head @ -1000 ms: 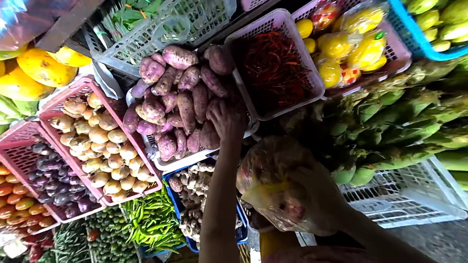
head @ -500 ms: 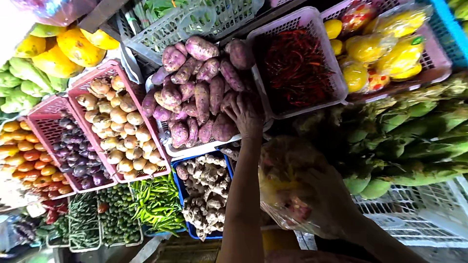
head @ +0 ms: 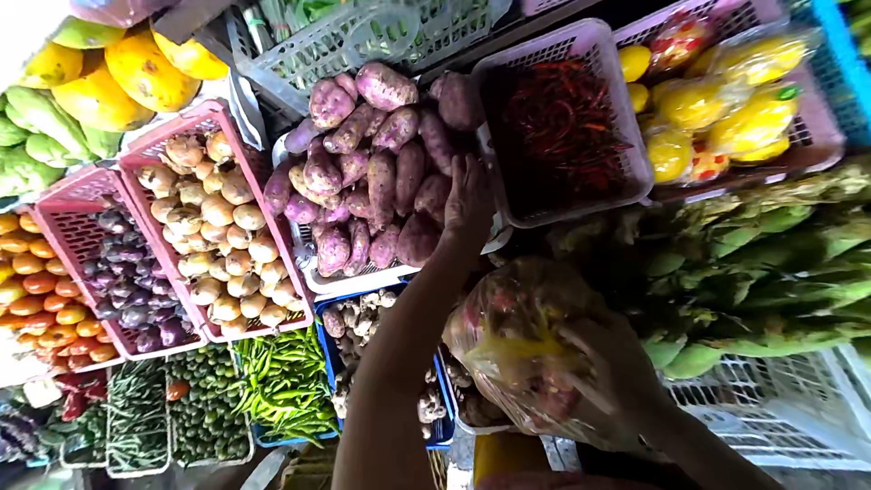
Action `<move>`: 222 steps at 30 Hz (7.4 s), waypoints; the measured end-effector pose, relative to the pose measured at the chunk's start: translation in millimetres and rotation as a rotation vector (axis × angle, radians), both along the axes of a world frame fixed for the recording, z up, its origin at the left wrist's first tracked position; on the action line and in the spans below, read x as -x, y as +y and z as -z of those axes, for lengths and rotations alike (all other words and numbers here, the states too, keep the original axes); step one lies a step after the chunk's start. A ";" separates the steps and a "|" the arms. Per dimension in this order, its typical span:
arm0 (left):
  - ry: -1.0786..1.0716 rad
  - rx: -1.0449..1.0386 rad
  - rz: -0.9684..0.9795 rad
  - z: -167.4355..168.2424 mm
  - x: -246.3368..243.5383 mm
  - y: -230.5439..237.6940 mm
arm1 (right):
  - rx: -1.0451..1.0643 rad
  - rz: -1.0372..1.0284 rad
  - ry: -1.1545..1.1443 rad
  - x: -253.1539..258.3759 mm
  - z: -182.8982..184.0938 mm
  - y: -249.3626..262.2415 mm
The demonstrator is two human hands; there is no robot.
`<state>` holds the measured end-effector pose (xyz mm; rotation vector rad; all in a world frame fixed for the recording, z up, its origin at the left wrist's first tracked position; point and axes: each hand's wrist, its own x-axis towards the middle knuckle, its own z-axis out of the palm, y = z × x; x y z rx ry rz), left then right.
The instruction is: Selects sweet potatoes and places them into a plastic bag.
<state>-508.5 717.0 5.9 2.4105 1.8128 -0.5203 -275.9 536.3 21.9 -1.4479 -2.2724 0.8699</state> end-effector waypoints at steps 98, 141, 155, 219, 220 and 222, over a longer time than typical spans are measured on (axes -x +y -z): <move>-0.433 -0.288 -0.429 -35.9 78.6 -93.6 | 0.158 -0.002 -0.023 -0.6 -7.1 -2.2; -1.636 0.439 -0.562 -65.0 115.4 -16.6 | 0.090 0.029 0.039 -2.7 1.9 1.4; -2.335 0.552 -0.320 -67.0 91.1 -53.1 | 0.071 0.014 0.060 -4.2 4.8 -0.6; -2.170 -0.302 -0.995 -176.0 59.7 -234.8 | -0.068 -0.115 0.035 -7.7 -4.3 -7.7; -1.997 -0.343 -1.078 -170.9 66.4 -243.5 | -0.063 -0.112 0.038 -7.6 -5.5 -8.7; -1.691 -0.410 -1.204 -153.2 81.4 -261.4 | -0.033 -0.099 0.043 -8.3 -8.1 -11.1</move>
